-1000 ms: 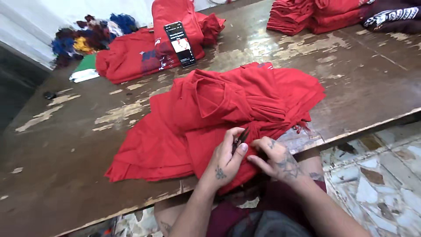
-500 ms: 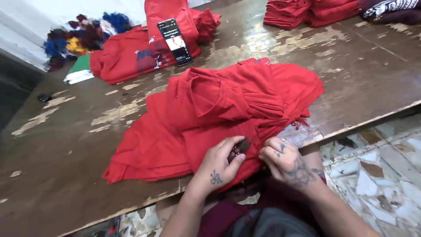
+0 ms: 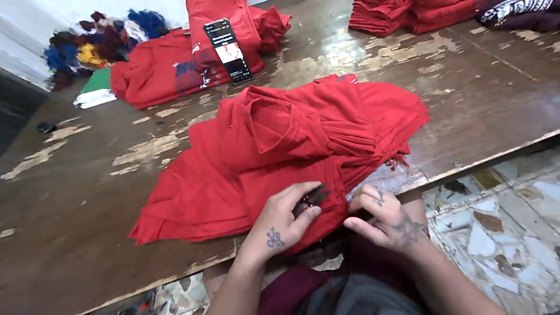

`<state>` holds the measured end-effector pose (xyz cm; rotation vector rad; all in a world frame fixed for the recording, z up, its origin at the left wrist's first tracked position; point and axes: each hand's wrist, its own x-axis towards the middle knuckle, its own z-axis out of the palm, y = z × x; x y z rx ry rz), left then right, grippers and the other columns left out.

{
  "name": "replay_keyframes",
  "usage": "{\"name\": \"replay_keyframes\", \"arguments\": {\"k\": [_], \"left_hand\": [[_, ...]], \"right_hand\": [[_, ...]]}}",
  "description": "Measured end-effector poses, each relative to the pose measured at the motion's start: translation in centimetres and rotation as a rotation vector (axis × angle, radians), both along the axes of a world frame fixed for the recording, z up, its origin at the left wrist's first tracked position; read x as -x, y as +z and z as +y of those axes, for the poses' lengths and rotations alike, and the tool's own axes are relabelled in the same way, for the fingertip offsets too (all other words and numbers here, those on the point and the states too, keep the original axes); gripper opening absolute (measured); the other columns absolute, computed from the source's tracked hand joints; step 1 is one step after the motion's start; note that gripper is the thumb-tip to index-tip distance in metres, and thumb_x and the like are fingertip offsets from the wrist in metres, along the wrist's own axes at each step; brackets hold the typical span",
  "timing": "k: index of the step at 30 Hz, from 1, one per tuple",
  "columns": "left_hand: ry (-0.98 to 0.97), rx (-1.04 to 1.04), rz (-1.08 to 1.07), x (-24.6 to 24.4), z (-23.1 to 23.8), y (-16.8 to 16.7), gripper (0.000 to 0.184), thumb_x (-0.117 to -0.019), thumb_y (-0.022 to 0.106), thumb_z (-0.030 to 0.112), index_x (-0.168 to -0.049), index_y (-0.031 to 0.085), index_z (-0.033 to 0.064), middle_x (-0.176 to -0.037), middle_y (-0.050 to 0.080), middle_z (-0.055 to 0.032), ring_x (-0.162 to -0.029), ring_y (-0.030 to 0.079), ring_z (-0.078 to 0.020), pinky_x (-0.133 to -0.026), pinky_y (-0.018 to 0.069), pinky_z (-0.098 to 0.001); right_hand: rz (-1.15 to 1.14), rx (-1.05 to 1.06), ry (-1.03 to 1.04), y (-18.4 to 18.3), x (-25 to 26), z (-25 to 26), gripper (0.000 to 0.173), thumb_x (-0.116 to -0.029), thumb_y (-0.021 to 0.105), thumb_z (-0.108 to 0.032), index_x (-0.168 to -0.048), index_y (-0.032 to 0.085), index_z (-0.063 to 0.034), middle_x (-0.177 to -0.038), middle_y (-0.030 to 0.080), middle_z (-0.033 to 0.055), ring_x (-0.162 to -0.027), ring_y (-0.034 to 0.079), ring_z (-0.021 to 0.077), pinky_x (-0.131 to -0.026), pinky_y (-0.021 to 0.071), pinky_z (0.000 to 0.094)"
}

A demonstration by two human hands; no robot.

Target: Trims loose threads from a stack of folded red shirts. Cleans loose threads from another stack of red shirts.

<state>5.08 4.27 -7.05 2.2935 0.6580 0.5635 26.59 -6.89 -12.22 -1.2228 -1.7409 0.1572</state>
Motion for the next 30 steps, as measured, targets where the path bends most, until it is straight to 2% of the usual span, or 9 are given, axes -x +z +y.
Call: {"name": "replay_keyframes", "arguments": {"k": [2,4,12,16,20,22,25,27,30], "left_hand": [[0.032,0.139,-0.112,-0.2,0.3,-0.8,0.039,-0.1006,0.057,0.021,-0.131,0.063,-0.0035,-0.105,0.072,-0.0069,-0.086,0.069,-0.0086,-0.077,0.0598,-0.0264],[0.059,0.159,-0.117,-0.3,0.2,-1.1,0.039,-0.1004,0.056,0.019,-0.131,0.061,-0.0037,-0.104,0.072,-0.0062,-0.084,0.069,-0.0084,-0.074,0.0602,-0.0265],[0.032,0.081,-0.082,-0.2,0.4,-1.1,0.038,-0.0994,0.057,0.018,-0.131,0.063,-0.0030,-0.104,0.072,-0.0071,-0.087,0.068,-0.0081,-0.078,0.0578,-0.0249],[0.042,0.094,-0.076,-0.5,0.4,-1.2,0.038,-0.0988,0.057,0.017,-0.131,0.063,-0.0020,-0.102,0.072,-0.0059,-0.084,0.067,-0.0074,-0.075,0.0576,-0.0243],[0.046,0.082,-0.048,-0.6,0.4,-1.1,0.039,-0.0982,0.058,0.019,-0.131,0.063,-0.0011,-0.103,0.072,-0.0059,-0.086,0.068,-0.0082,-0.078,0.0576,-0.0256],[0.036,0.082,-0.056,-0.6,0.4,-1.0,0.039,-0.0978,0.058,0.018,-0.131,0.064,-0.0017,-0.105,0.072,-0.0071,-0.088,0.068,-0.0085,-0.079,0.0574,-0.0257],[-0.005,0.042,-0.042,-0.2,0.4,-0.8,0.038,-0.0987,0.057,0.018,-0.130,0.065,-0.0014,-0.110,0.072,-0.0095,-0.092,0.068,-0.0107,-0.083,0.0565,-0.0271],[-0.033,0.014,-0.020,-0.1,0.3,-0.8,0.036,-0.0988,0.057,0.018,-0.129,0.066,0.0000,-0.112,0.072,-0.0097,-0.094,0.068,-0.0114,-0.085,0.0563,-0.0275],[-0.030,0.034,-0.015,-0.1,0.4,-0.5,0.036,-0.0987,0.057,0.018,-0.130,0.066,0.0004,-0.109,0.073,-0.0083,-0.092,0.068,-0.0104,-0.083,0.0567,-0.0269]], "right_hand": [[-0.029,0.035,-0.070,-0.2,0.5,1.0,0.052,-0.1026,0.052,-0.051,-0.101,0.070,-0.0027,-0.091,0.071,0.0141,-0.082,0.070,0.0234,-0.073,0.0581,0.0373],[-0.041,0.043,-0.116,-0.6,1.0,2.0,0.050,-0.0997,0.057,-0.049,-0.105,0.070,-0.0010,-0.090,0.072,0.0138,-0.078,0.070,0.0228,-0.070,0.0582,0.0366],[0.068,-0.023,-0.015,-1.3,0.4,2.9,0.023,-0.0995,0.061,-0.022,-0.104,0.075,-0.0042,-0.095,0.072,0.0145,-0.084,0.070,0.0187,-0.076,0.0573,0.0286],[-0.023,-0.029,-0.075,-2.2,0.9,3.2,0.017,-0.0964,0.066,-0.020,-0.101,0.080,-0.0106,-0.094,0.072,0.0139,-0.087,0.071,0.0237,-0.080,0.0582,0.0341],[-0.099,-0.116,-0.100,-2.4,2.0,3.6,0.018,-0.0973,0.059,-0.013,-0.092,0.075,-0.0078,-0.090,0.071,0.0147,-0.086,0.071,0.0282,-0.076,0.0583,0.0399],[-0.007,-0.056,-0.028,-2.2,1.8,3.4,0.025,-0.1028,0.050,-0.019,-0.093,0.069,-0.0057,-0.095,0.069,0.0162,-0.092,0.069,0.0282,-0.082,0.0562,0.0399],[0.189,0.029,0.139,-2.0,0.6,2.9,0.039,-0.1094,0.038,-0.028,-0.092,0.060,-0.0015,-0.098,0.060,0.0175,-0.101,0.061,0.0239,-0.093,0.0485,0.0315],[0.251,0.036,0.165,-2.0,0.2,2.7,0.037,-0.1086,0.041,-0.027,-0.092,0.061,-0.0004,-0.098,0.061,0.0173,-0.102,0.060,0.0208,-0.095,0.0467,0.0284],[0.126,-0.020,0.026,-2.0,0.8,2.9,0.022,-0.1005,0.060,-0.020,-0.099,0.075,-0.0050,-0.101,0.069,0.0167,-0.097,0.067,0.0202,-0.090,0.0537,0.0278]]}}
